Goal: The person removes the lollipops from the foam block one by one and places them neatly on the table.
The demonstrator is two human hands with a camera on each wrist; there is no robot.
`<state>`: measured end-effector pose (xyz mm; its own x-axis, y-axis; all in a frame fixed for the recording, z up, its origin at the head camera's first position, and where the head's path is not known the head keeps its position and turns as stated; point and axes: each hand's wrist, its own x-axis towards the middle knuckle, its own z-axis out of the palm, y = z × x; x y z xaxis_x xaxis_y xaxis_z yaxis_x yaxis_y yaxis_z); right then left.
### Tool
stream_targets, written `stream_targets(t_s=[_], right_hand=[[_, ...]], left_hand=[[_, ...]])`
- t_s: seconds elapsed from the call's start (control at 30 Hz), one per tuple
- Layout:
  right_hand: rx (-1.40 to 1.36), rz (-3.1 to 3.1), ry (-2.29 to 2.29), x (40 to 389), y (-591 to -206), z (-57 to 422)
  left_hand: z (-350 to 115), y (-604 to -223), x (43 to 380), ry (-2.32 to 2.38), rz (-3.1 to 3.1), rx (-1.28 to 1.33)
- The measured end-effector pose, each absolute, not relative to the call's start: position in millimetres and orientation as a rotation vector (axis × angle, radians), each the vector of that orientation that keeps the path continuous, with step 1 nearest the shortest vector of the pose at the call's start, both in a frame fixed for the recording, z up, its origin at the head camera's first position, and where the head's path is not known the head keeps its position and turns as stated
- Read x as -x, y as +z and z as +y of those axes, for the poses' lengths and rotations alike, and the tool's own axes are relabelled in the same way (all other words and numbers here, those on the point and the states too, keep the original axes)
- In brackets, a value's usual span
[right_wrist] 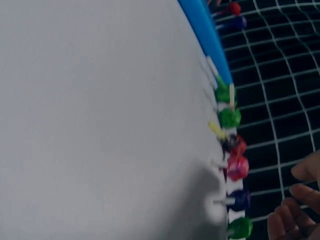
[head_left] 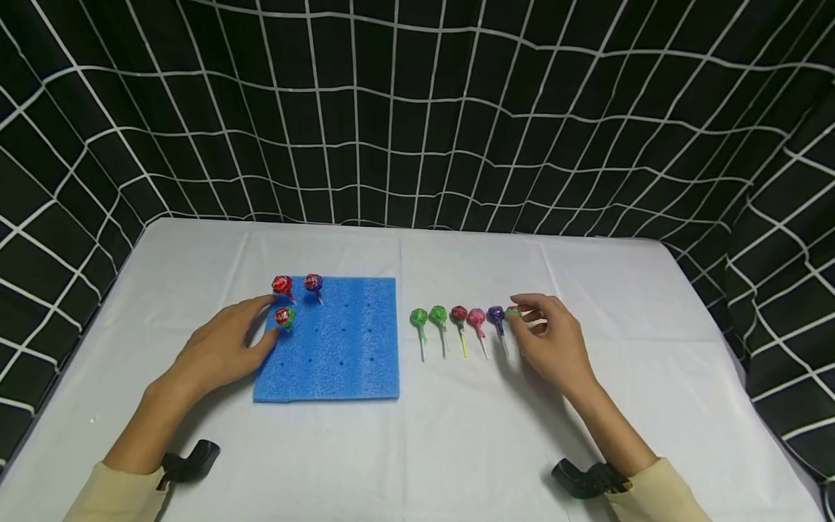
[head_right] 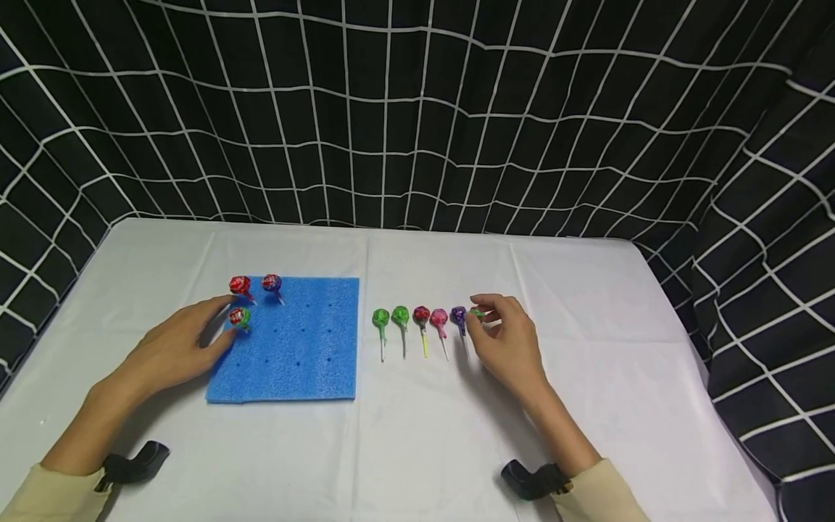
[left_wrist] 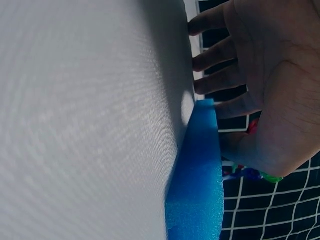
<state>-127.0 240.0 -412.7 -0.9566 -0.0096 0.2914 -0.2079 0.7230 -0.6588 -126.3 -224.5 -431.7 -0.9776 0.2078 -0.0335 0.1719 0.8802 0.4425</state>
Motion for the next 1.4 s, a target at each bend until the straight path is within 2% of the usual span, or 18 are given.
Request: stream_targets(t_s=[0.63,0.93,1.4], right_hand=[[-0.583,-2.531,1.445,123,-413,172],[-0.788,-2.474,1.665,123,-418,119],[-0.977,-2.606,1.599,126,-421,52]], left_hand=[[-221,-434,124,0.694,2.960,-0.288],[-223,-429,125,0.697,2.954,-0.317],[-226,-427,125,0.695,2.961,-0.312]])
